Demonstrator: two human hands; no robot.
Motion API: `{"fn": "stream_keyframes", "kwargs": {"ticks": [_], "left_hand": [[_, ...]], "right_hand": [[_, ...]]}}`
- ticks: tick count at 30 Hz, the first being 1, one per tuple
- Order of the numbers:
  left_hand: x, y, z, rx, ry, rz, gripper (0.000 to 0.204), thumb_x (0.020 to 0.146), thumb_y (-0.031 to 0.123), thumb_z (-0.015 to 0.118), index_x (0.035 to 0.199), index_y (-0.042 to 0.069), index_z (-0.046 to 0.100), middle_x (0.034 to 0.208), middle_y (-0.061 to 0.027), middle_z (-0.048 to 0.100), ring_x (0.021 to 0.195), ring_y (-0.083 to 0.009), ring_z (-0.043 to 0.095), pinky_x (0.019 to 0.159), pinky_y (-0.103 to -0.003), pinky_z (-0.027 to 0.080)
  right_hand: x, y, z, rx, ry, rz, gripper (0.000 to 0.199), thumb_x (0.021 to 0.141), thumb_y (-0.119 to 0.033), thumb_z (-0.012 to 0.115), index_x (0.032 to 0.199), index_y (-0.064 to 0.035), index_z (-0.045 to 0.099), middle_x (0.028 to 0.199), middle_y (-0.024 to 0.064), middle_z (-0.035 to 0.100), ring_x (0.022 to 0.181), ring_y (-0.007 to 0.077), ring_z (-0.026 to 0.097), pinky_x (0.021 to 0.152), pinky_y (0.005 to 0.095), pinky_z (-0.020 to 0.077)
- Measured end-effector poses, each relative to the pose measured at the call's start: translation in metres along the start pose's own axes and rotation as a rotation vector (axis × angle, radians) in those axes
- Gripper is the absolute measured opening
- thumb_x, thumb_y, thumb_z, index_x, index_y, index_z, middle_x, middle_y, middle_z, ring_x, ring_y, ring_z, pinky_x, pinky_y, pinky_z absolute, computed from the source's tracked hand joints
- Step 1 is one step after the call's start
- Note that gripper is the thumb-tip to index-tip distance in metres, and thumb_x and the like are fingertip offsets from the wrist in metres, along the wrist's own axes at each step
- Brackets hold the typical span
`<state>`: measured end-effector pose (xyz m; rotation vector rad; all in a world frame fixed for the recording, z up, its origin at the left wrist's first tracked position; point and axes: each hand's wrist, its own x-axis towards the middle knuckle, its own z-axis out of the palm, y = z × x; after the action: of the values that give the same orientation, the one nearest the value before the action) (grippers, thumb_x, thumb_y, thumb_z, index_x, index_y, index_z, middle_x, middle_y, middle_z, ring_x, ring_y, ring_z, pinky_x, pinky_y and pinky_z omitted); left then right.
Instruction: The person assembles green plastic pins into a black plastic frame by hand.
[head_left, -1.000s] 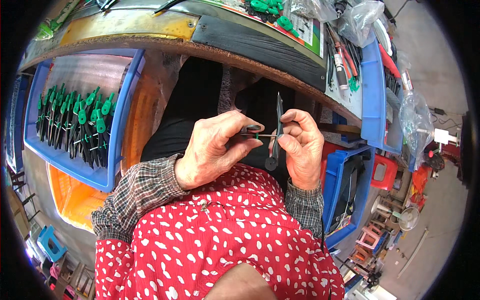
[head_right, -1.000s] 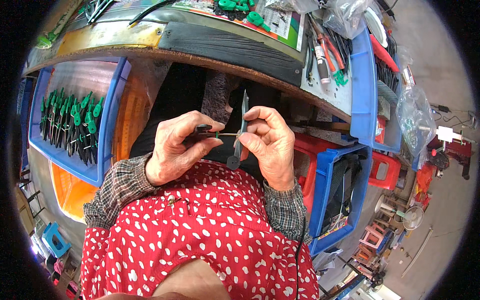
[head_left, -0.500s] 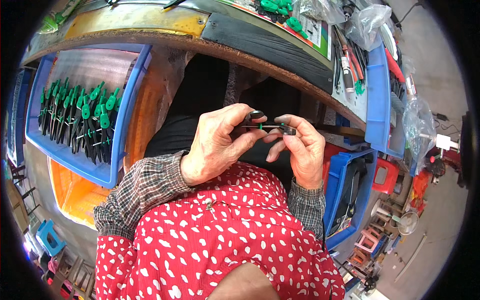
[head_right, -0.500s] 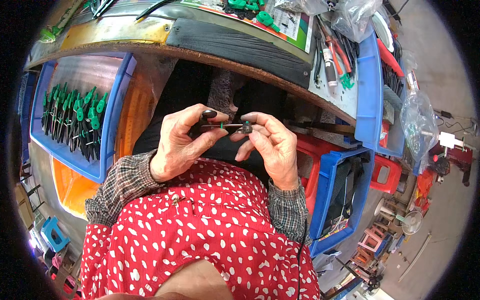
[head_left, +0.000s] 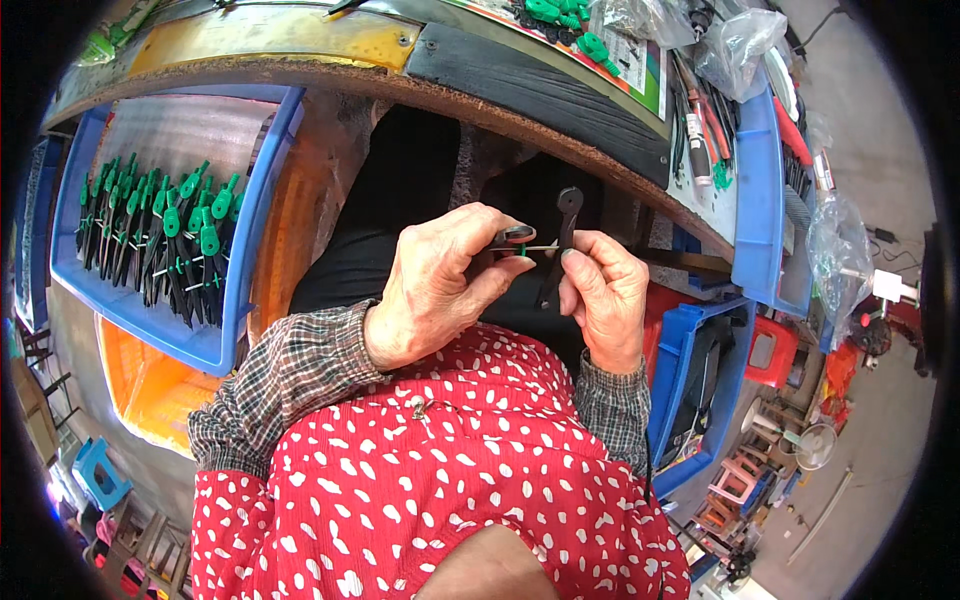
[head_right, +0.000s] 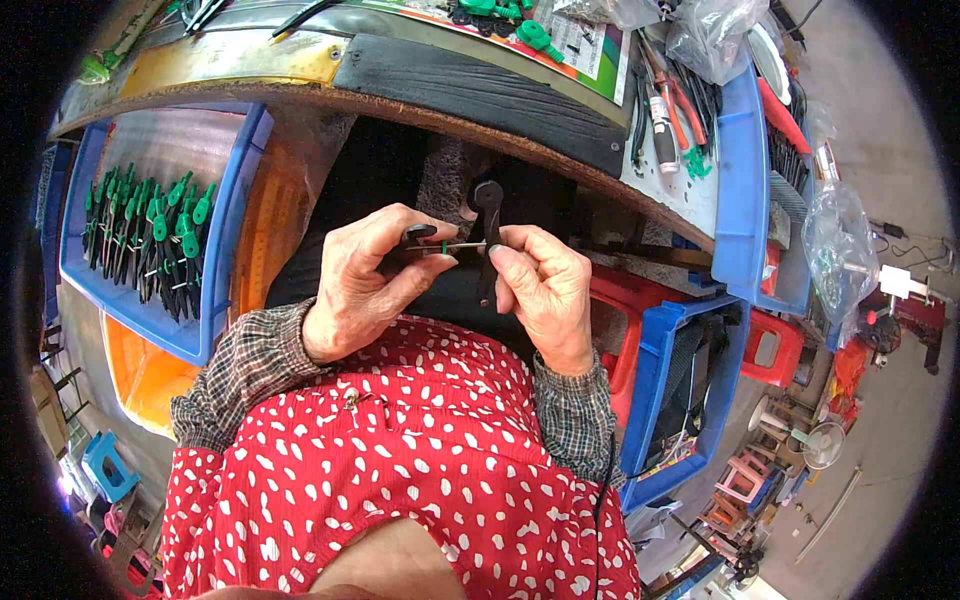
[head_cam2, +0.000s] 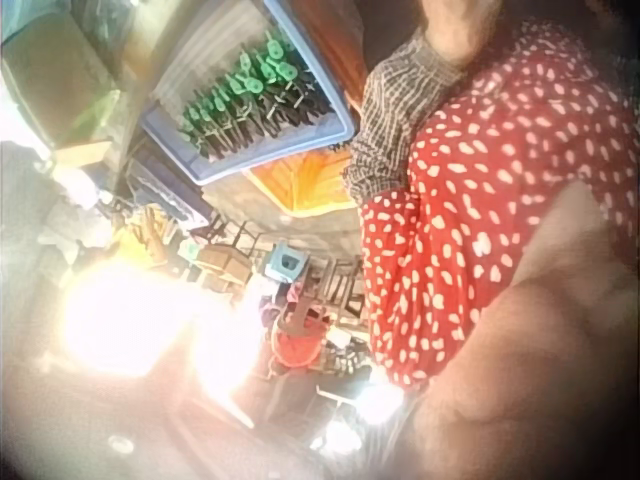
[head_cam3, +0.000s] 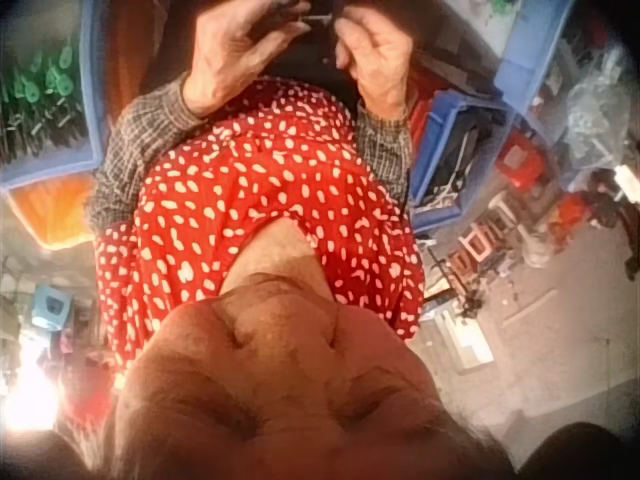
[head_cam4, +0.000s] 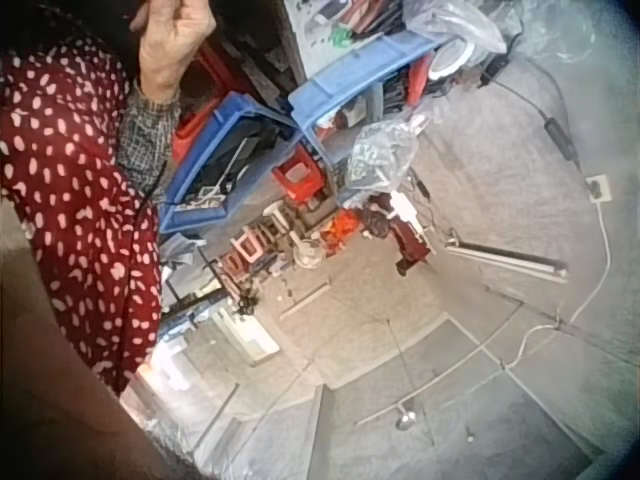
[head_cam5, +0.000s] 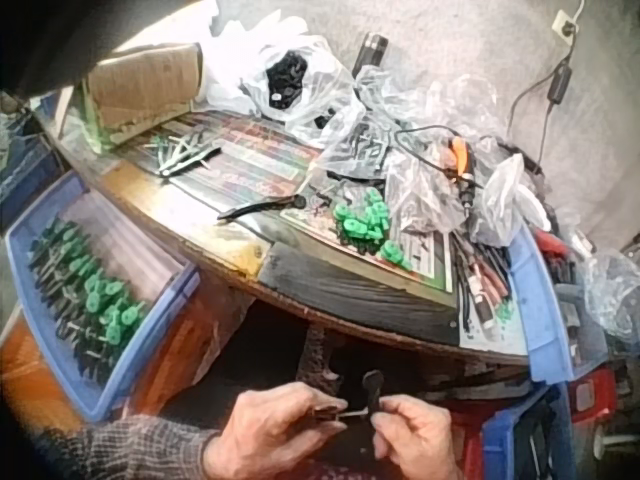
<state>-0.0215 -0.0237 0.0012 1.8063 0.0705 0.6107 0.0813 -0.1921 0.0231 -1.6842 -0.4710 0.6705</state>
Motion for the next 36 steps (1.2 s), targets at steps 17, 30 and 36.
{"fn": "stream_keyframes", "kwargs": {"ticks": [17, 30, 36], "left_hand": [[0.001, -0.003, 0.004, -0.207, -0.001, -0.241, 0.02, 0.081, 0.003, 0.071, 0.098, -0.002, 0.063, 0.082, -0.0046, 0.063, 0.072, -0.0061, 0.059, 0.062, -0.021, 0.048], [0.004, 0.003, -0.007, -0.592, -0.134, -0.468, 0.026, 0.098, 0.016, 0.052, 0.114, -0.003, 0.06, 0.085, -0.0033, 0.061, 0.078, -0.0088, 0.058, 0.071, -0.022, 0.047], [0.004, 0.002, -0.005, -0.776, -0.091, -0.563, 0.023, 0.093, 0.003, 0.056, 0.115, -0.004, 0.059, 0.105, -0.01, 0.06, 0.091, -0.016, 0.062, 0.079, -0.032, 0.057]], "right_hand": [[0.005, -0.004, 0.004, -0.006, -0.084, -0.064, 0.02, 0.096, -0.019, 0.054, 0.101, 0.0005, 0.058, 0.074, 0.003, 0.064, 0.065, 0.0067, 0.06, 0.053, 0.0183, 0.0424], [0.009, -0.002, 0.007, 0.04, 0.002, -0.124, 0.018, 0.096, -0.013, 0.055, 0.101, 0.0034, 0.058, 0.07, 0.0028, 0.058, 0.058, 0.0062, 0.052, 0.053, 0.0201, 0.0431], [0.012, 0.001, 0.01, 0.048, 0.052, -0.124, 0.018, 0.096, -0.013, 0.055, 0.102, 0.0033, 0.06, 0.07, 0.0018, 0.058, 0.058, 0.0056, 0.051, 0.052, 0.0196, 0.0416]]}}
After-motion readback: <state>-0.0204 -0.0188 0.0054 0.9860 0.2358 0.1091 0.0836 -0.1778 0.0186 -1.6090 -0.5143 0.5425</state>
